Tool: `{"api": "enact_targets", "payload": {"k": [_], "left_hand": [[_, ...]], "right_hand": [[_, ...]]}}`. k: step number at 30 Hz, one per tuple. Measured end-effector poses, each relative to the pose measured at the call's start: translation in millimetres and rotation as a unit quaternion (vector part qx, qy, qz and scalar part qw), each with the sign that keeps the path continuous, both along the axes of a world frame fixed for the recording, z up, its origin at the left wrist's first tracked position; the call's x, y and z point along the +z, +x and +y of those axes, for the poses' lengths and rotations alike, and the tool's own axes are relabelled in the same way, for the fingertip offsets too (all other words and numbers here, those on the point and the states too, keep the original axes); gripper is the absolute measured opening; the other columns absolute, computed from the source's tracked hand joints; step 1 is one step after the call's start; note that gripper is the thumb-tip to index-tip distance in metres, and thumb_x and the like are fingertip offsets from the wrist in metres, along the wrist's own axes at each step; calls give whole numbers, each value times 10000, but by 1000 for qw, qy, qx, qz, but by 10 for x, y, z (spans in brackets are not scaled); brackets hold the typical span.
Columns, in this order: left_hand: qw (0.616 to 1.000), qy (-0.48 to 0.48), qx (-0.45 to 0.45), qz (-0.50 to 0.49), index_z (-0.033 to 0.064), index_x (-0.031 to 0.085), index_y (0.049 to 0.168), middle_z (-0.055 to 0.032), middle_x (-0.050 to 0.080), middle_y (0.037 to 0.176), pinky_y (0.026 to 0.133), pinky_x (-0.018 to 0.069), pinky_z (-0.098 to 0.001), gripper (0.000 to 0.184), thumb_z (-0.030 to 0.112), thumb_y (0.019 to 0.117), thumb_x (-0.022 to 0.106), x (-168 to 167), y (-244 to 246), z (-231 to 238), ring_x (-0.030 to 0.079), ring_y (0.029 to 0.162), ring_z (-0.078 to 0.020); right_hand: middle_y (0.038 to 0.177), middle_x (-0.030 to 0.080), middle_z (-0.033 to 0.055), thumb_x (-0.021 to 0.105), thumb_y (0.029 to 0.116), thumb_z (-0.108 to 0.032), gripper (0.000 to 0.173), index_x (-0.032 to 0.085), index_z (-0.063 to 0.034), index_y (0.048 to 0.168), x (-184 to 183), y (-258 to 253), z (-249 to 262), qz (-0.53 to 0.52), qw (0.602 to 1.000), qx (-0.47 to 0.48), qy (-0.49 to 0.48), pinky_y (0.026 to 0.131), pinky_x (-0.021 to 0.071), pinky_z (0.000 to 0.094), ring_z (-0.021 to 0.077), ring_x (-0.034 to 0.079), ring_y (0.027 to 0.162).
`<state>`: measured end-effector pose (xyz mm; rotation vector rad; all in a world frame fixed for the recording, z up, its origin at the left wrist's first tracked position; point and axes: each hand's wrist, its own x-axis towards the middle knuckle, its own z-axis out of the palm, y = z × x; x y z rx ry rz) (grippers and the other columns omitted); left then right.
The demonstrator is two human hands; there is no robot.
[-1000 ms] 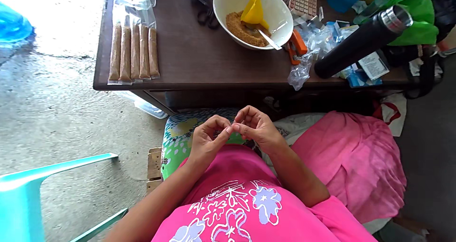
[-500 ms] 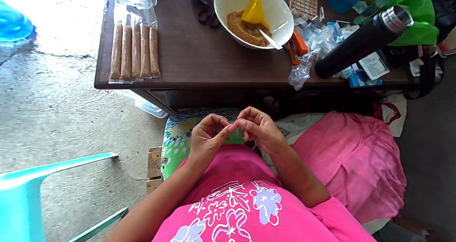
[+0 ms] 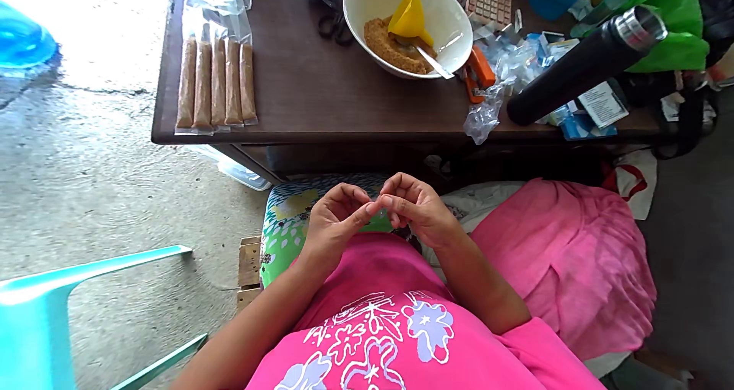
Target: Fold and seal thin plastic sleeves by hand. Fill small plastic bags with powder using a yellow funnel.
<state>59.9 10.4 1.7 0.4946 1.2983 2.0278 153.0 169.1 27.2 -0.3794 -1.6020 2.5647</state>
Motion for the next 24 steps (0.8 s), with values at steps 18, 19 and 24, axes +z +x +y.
{"api": "enact_targets", "payload": {"k": [18,19,24], "left_hand": [[1000,3,-11,-20,183,697,963,46,705,893,781,582,-202,179,128,844,819,-4,-6,1,673,815,-34],[1000,3,-10,-21,181,698,962,44,705,896,779,583,-202,178,123,843,817,-3,-4,1,672,812,-36],[1000,6,-15,-19,182,696,964,45,706,894,778,582,-200,180,108,846,811,-4,-7,1,672,809,-35]], "right_hand": [[783,690,5,641,959,-65,35,651,-89,982,7,-1,9,-3,1000,6,-3,570,496,153,8,590,593],[782,689,6,640,960,-62,34,650,-86,981,9,0,7,-3,1000,5,-3,569,495,153,9,589,592],[789,690,4,635,970,-92,19,649,-94,982,-3,2,12,4,1000,8,-2,569,493,152,8,587,590]]}}
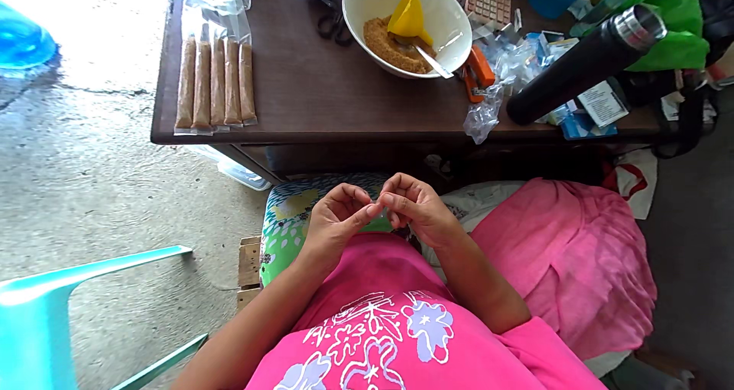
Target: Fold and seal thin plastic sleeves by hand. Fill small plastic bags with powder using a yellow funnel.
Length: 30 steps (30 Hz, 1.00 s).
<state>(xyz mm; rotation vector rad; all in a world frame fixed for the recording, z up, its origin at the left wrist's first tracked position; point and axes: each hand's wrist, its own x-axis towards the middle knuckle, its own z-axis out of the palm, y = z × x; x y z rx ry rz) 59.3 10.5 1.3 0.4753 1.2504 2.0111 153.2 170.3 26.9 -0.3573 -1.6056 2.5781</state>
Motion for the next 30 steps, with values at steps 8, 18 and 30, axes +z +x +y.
{"api": "enact_targets", "payload": {"k": [8,18,30], "left_hand": [[1000,3,-7,2,178,695,972,37,707,902,776,584,-205,179,115,851,810,4,-18,-4,674,808,-39],[1000,5,-5,4,185,699,964,48,704,901,764,580,-192,169,112,854,804,-1,-43,5,668,809,-29],[1000,4,5,10,177,697,957,47,701,898,760,583,-196,175,54,863,776,-14,-51,10,668,802,-31]], "right_hand": [[784,689,3,634,969,-72,28,649,-90,982,5,-8,-2,5,1000,-1,3,569,494,153,4,585,589],[766,676,-4,640,959,-45,54,650,-92,984,24,-29,-10,-4,1000,-4,12,563,484,148,0,575,585],[802,675,-1,675,900,25,168,643,-88,1022,74,-31,-68,-13,998,-45,49,567,489,148,11,586,620]]}}
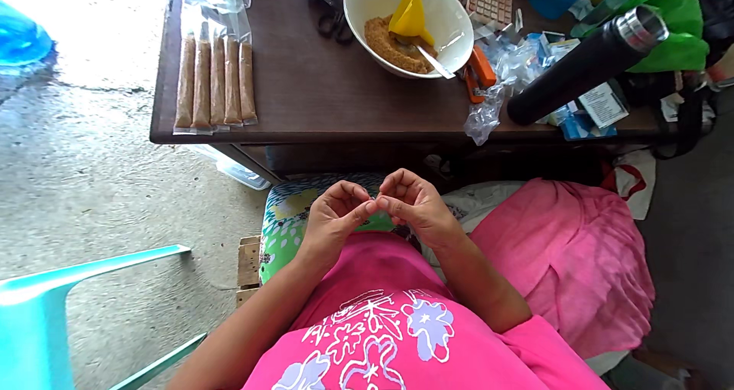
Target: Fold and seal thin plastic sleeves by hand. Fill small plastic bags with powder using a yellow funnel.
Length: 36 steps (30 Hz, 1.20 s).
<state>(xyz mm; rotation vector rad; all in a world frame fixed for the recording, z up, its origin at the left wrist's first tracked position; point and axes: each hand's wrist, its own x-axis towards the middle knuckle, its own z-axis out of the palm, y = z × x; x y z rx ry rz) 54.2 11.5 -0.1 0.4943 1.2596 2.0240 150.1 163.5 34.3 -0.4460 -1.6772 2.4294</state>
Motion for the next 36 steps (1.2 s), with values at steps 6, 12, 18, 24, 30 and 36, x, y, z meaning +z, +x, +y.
{"api": "enact_targets", "payload": {"k": [6,12,18,24,30,36], "left_hand": [[1000,1,6,3,208,701,940,75,694,883,757,575,-189,151,111,864,790,-38,10,-3,659,804,-14],[999,43,8,14,246,707,936,97,689,885,757,575,-189,120,260,874,809,-51,11,-8,657,807,-7],[999,39,7,-12,249,725,934,98,702,903,806,577,-207,112,313,879,798,-39,16,-28,666,844,-12],[999,26,22,-40,240,731,920,93,708,897,815,573,-209,31,246,918,761,-46,28,-21,668,846,-15],[999,-5,40,-26,206,729,921,75,699,867,795,563,-203,77,180,973,678,-24,38,-41,655,812,-23],[1000,3,30,-9,194,723,935,70,697,888,796,567,-204,49,154,953,701,-16,58,-29,657,823,-28]], "right_hand": [[817,672,4,657,855,88,251,623,-66,1051,64,-23,-138,7,999,-30,31,564,495,157,15,583,616],[811,655,21,641,830,150,292,600,-41,1047,123,-53,-280,-16,999,-22,43,507,479,147,14,545,543],[871,694,34,682,836,133,278,652,-34,1056,29,-34,-278,18,999,-34,32,538,503,153,17,574,578],[857,677,1,706,881,45,224,663,-49,1080,13,-26,-259,22,996,-45,69,573,501,147,2,572,618],[888,715,24,603,983,-8,186,630,-49,1162,-9,-16,-224,34,995,-47,80,570,506,148,9,600,624],[834,674,-7,706,910,6,245,647,-68,1136,-22,-16,-220,21,994,-71,85,565,495,148,6,571,609]]}}
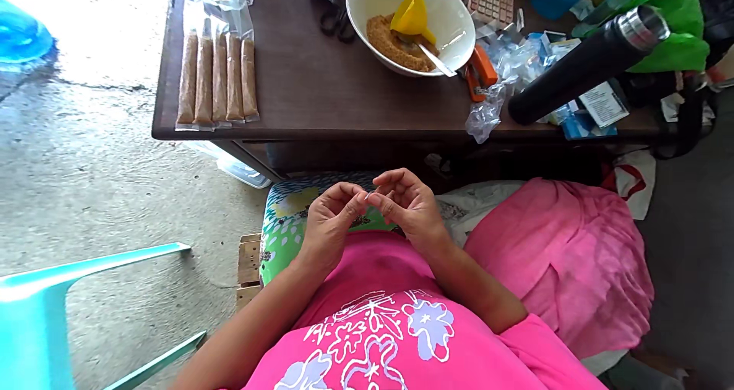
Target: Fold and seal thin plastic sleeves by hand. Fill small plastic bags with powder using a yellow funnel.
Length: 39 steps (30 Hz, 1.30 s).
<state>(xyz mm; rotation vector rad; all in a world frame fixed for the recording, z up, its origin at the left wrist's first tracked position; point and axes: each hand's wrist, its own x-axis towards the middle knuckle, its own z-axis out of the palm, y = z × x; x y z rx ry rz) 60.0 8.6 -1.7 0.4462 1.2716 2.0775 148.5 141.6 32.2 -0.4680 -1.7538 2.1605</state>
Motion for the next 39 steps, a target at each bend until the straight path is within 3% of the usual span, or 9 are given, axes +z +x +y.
{"api": "enact_targets", "payload": {"k": [6,11,14,19,31,39], "left_hand": [[1000,2,-16,15,197,751,913,75,698,872,808,560,-203,92,213,972,683,6,10,-8,654,825,-26],[999,27,-35,29,236,755,960,96,704,916,815,552,-195,164,395,931,729,-25,-14,-24,654,850,-16],[998,32,-38,27,217,755,969,87,706,898,796,557,-190,156,355,898,775,-21,-21,-21,655,830,-13],[998,29,-45,41,238,765,939,102,711,953,836,544,-212,236,444,972,655,-35,-50,-36,654,898,-24],[999,20,-32,21,211,782,921,80,714,911,816,558,-199,93,266,952,713,-22,-72,-28,662,860,-26],[999,13,-29,16,210,774,910,80,710,903,817,558,-194,68,259,937,735,-20,-84,-26,660,858,-24]], "right_hand": [[791,677,-12,678,944,-20,93,696,-41,1033,-17,-1,22,3,1000,0,-4,553,480,130,-13,562,597],[771,665,-20,689,942,-45,45,686,-53,986,-20,6,36,1,1000,4,22,547,470,125,-19,550,588],[774,657,-20,689,947,-58,45,677,-53,990,-29,8,43,7,999,3,40,551,475,128,-15,550,591],[767,649,-34,694,946,-71,52,678,-66,995,-24,8,57,10,999,1,46,543,472,126,-23,543,585],[790,650,-28,692,946,-52,58,672,-54,1001,-20,-17,68,20,996,9,82,543,476,130,-19,538,583],[799,657,-24,704,932,-32,79,673,-51,1003,-26,-32,69,19,994,2,105,539,468,127,-20,537,585]]}}
